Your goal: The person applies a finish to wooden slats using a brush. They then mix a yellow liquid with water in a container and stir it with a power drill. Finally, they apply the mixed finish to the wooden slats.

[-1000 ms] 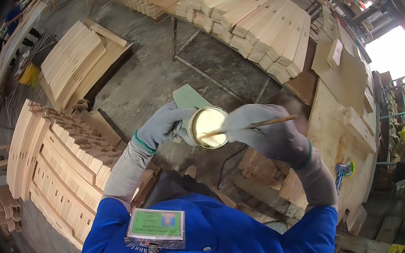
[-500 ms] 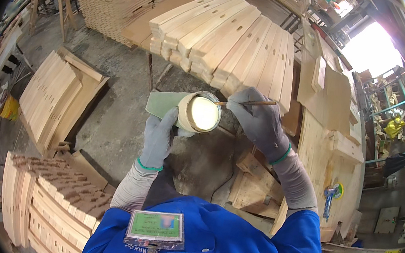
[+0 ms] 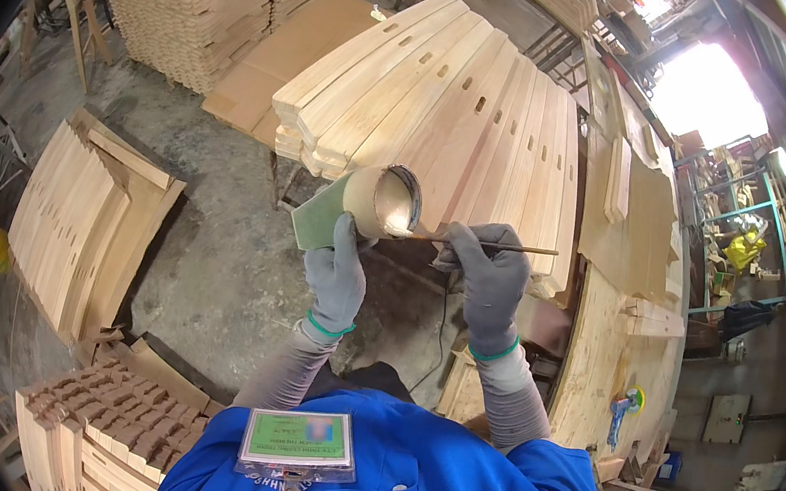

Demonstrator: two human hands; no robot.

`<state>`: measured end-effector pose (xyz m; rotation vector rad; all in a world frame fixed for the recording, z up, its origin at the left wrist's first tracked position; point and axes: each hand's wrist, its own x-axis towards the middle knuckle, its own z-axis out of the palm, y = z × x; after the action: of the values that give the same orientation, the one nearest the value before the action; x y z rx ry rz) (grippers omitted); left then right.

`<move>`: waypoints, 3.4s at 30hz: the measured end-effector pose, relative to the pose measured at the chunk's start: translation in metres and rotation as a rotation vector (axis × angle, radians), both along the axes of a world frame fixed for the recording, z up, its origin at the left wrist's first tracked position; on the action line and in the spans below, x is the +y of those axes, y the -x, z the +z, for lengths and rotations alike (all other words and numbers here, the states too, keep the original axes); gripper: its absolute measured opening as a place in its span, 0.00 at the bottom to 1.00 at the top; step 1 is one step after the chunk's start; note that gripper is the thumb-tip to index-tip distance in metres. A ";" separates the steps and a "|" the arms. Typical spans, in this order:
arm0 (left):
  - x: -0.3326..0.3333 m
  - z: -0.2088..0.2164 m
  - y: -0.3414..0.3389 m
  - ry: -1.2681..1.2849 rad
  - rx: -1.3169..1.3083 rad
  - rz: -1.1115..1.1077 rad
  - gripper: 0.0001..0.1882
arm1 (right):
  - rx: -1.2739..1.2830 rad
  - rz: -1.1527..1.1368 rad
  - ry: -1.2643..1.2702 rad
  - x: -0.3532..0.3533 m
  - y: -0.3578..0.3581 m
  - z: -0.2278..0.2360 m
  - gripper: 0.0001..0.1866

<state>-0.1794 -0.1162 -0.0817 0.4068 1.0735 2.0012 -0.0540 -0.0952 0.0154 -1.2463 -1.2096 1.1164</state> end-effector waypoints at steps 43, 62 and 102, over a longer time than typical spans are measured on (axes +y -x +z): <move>0.090 0.065 0.017 -0.414 0.992 -0.937 0.27 | -0.041 0.572 -0.238 0.090 -0.132 0.070 0.06; 0.214 0.032 -0.136 0.088 -0.081 -0.427 0.21 | -0.185 0.748 -0.314 0.315 -0.258 0.035 0.04; 0.301 -0.020 -0.073 0.221 -0.121 -0.040 0.18 | -0.318 0.730 -0.100 0.554 -0.105 -0.110 0.09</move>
<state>-0.1065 0.1847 -0.1013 0.1866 1.1844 1.8237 0.0506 0.4590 -0.0950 -0.9373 -2.0346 1.3719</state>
